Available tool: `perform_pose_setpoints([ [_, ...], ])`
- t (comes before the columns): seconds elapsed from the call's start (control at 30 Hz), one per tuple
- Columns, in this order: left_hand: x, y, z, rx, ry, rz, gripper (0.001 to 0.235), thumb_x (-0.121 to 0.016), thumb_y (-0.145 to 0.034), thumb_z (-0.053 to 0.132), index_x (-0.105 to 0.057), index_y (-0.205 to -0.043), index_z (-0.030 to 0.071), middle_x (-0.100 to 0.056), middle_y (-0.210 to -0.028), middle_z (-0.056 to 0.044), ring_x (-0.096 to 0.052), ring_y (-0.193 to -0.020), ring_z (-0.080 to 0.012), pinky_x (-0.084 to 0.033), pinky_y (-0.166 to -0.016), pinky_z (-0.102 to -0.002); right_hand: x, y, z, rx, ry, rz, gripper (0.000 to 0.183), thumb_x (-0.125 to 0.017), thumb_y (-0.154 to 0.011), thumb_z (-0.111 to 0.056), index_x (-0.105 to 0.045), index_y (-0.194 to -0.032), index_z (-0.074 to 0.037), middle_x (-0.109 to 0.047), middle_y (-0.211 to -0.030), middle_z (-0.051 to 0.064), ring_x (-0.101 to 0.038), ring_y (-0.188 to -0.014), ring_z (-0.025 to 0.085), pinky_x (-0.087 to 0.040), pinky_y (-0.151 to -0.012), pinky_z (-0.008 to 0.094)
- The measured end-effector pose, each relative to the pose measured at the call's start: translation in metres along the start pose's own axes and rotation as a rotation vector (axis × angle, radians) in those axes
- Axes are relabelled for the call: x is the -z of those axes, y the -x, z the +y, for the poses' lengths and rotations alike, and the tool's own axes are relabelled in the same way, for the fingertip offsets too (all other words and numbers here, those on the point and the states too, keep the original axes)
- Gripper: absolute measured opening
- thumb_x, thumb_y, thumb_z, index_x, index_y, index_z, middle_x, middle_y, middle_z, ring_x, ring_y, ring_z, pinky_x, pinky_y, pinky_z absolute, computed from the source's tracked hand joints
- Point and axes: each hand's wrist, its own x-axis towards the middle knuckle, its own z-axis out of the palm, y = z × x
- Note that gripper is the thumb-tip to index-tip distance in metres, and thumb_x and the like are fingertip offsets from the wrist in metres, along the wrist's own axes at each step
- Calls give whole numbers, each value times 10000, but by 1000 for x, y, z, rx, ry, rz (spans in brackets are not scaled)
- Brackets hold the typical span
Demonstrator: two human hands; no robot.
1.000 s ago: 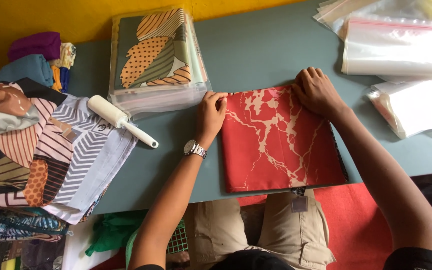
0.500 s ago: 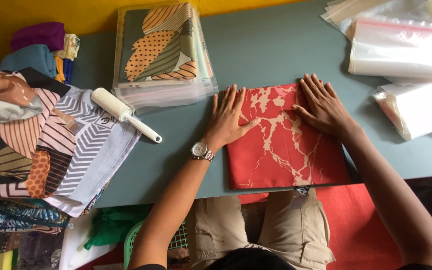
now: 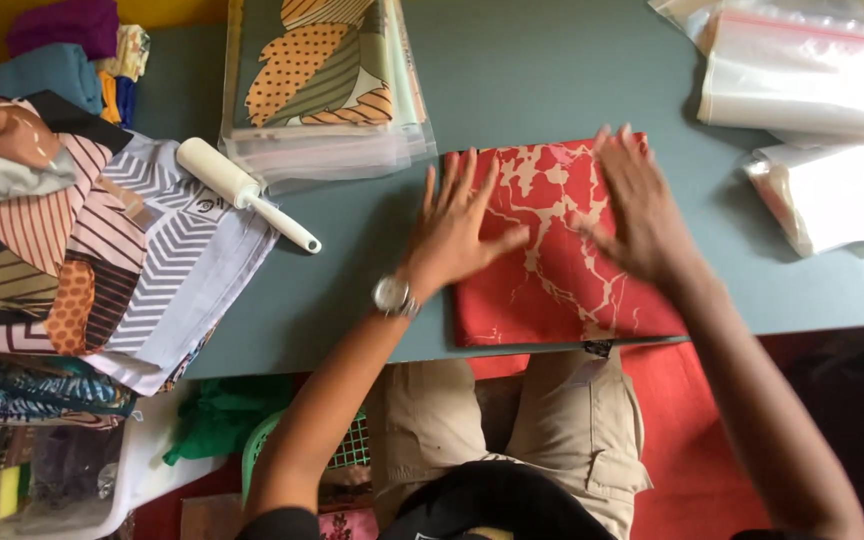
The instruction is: The person uses a white lint roller to clean the surface of a folded patterned cloth on a table. They then place the cloth into a clear plastic bag and seal it.
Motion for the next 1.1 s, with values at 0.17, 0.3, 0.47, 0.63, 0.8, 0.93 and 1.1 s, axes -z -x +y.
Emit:
perform_pose_setpoints([
  [0.17,-5,71,30,-46,-40,-98,1082,-380,-861,853,-297,-1619,85,-263,-1642,-313,-195,-1548,-472,-59,-1227,-665,12,78,-41,-105,35,-105,997,-535,-924,-654,-311,-1609,35,-299,-1671,252,-191,-1565,440,-198,-1214,614],
  [0.3,-20,95,28,-31,-119,-95,1021,-416,-899,796,-270,-1629,99,-253,-1653,-293,-202,-1557,-433,-61,-1228,-658,17,106,-44,-289,129,-222,1028,-514,-906,-687,-328,-1597,51,-324,-1664,258,-200,-1588,395,-219,-1228,590],
  [0.47,-33,99,18,-73,-223,-9,975,-341,-941,776,-210,-1632,100,-122,-1704,-197,-74,-1587,-340,-37,-1249,-611,18,107,-44,-290,77,-248,970,-408,-931,-653,-192,-1633,-21,-141,-1723,179,-91,-1599,321,-127,-1243,534],
  [0.63,-33,97,18,-47,-203,-30,969,-341,-931,779,-219,-1630,119,-115,-1702,-196,-44,-1585,-338,-11,-1245,-604,16,108,-40,-303,66,-253,969,-402,-926,-667,-205,-1630,-30,-149,-1723,164,-65,-1605,308,-96,-1253,525],
  [0.8,-8,96,19,12,33,-92,979,-464,-902,741,-230,-1622,120,-107,-1703,-201,-72,-1580,-323,-42,-1259,-523,15,108,-40,-300,62,-230,970,-414,-919,-658,-206,-1632,-33,-155,-1725,153,-50,-1611,290,-86,-1261,507],
  [0.93,25,106,-18,30,76,502,683,-804,-865,407,-564,-1417,84,-456,-1519,-292,-335,-1481,-510,-333,-1180,-656,13,110,-40,-288,80,-212,968,-413,-923,-656,-225,-1628,-20,-178,-1722,160,-78,-1610,299,-102,-1264,511],
  [1.1,50,126,-67,595,-94,560,650,-733,-919,394,-533,-1500,181,-436,-1204,-163,-496,-1070,-378,-521,-850,-519,11,110,-40,-303,95,-219,976,-396,-922,-674,-223,-1629,-24,-179,-1722,153,-82,-1609,292,-89,-1266,499],
])
